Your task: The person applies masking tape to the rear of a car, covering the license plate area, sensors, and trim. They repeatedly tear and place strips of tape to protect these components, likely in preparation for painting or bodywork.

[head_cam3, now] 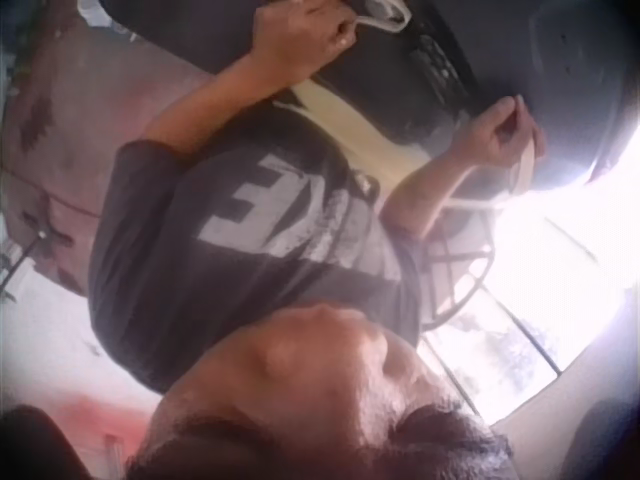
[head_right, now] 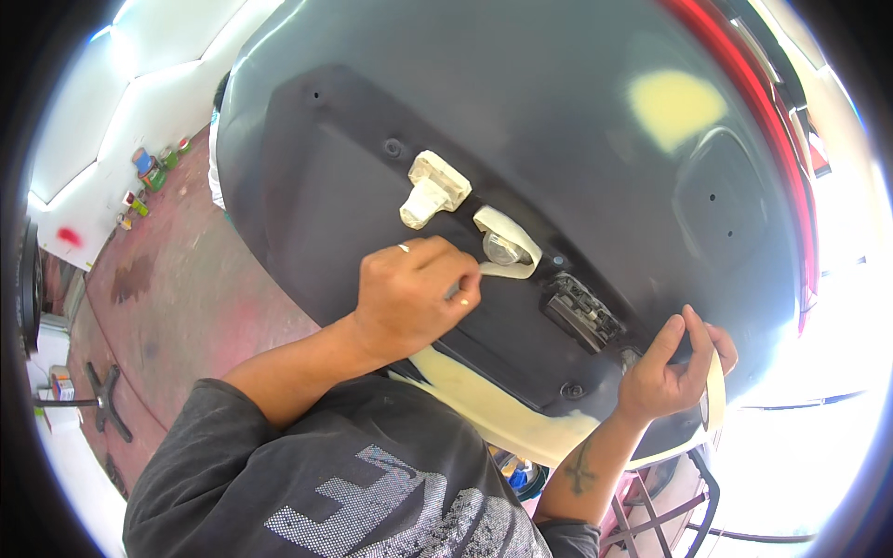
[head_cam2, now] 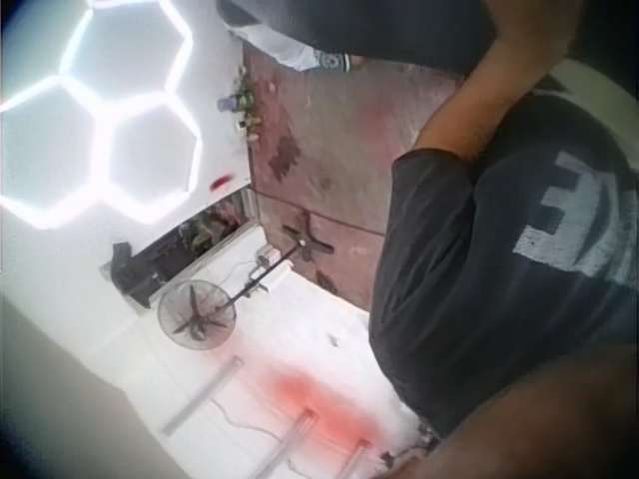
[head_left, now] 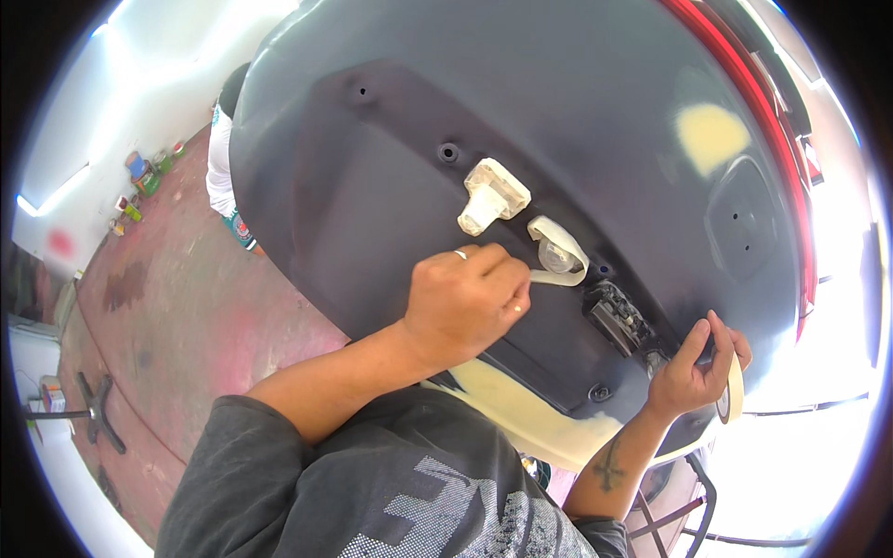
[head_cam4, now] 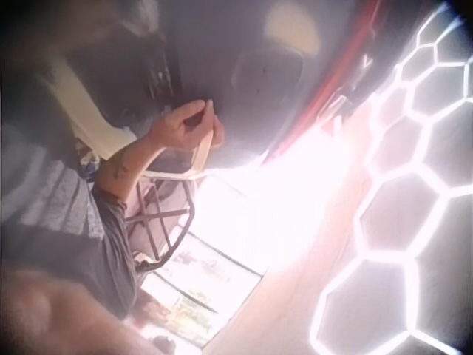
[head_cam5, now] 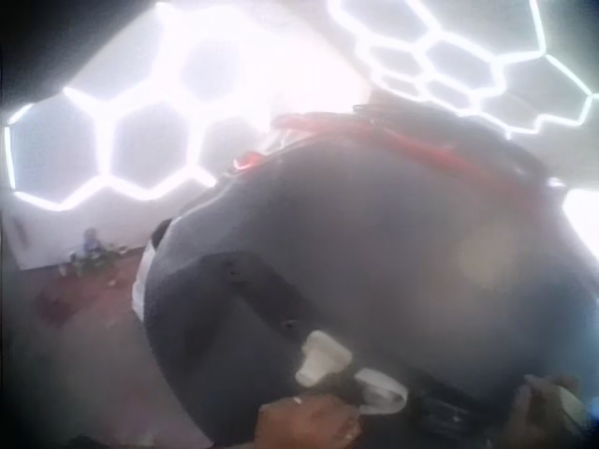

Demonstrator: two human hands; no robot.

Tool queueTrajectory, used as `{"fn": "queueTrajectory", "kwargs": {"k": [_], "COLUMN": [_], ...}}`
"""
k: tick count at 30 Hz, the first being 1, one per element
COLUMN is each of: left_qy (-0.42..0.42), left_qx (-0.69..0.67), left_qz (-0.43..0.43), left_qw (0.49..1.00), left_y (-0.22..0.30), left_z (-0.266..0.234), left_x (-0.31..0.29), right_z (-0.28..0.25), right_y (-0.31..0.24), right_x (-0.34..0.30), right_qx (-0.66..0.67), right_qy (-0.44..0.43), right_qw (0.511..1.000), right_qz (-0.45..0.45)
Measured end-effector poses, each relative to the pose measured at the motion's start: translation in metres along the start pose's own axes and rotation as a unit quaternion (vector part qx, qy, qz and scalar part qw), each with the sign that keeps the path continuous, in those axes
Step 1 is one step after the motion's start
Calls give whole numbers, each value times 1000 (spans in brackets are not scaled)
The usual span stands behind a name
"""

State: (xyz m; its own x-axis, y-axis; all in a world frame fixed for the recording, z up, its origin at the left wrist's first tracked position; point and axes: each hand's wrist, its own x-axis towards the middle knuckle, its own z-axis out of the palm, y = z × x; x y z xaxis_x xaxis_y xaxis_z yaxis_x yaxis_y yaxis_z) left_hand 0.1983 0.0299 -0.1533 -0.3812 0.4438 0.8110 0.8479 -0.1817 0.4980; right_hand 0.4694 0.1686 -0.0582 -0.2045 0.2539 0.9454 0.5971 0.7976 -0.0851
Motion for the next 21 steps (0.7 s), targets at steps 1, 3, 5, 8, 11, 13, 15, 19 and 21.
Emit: {"fn": "queueTrajectory", "kwargs": {"k": [1,3,5,8,11,13,15,19,21], "left_qy": [8,0,-13,-27,-8,15,8,35,63], "left_qx": [0,12,27,40,43,54,67,102,117], "left_qz": [-2,6,20,52,68,72,81,100,113], "left_qw": [1000,1000,999,998,997,996,994,989,985], "left_y": [-1,0,-3,-10,-11,-12,-16,-21,-23], "left_z": [-1,-5,-7,-9,-13,-12,-14,-15,-14], "left_x": [2,9,9,5,6,5,5,8,7], "right_z": [0,0,0,-1,-1,-1,0,0,-1], "right_y": [-1,-2,-1,-2,-2,-2,-2,-2,-3], "right_x": [0,0,0,0,0,1,2,3,4], "right_qx": [-3,-10,-20,-21,-27,-32,-33,-49,-56], "right_qy": [-3,-8,-5,-7,-13,-13,-10,-13,-15], "right_qw": [1000,1000,1000,1000,1000,999,999,999,998], "right_qz": [-2,-6,-10,-5,-8,-13,-15,-19,-29]}}
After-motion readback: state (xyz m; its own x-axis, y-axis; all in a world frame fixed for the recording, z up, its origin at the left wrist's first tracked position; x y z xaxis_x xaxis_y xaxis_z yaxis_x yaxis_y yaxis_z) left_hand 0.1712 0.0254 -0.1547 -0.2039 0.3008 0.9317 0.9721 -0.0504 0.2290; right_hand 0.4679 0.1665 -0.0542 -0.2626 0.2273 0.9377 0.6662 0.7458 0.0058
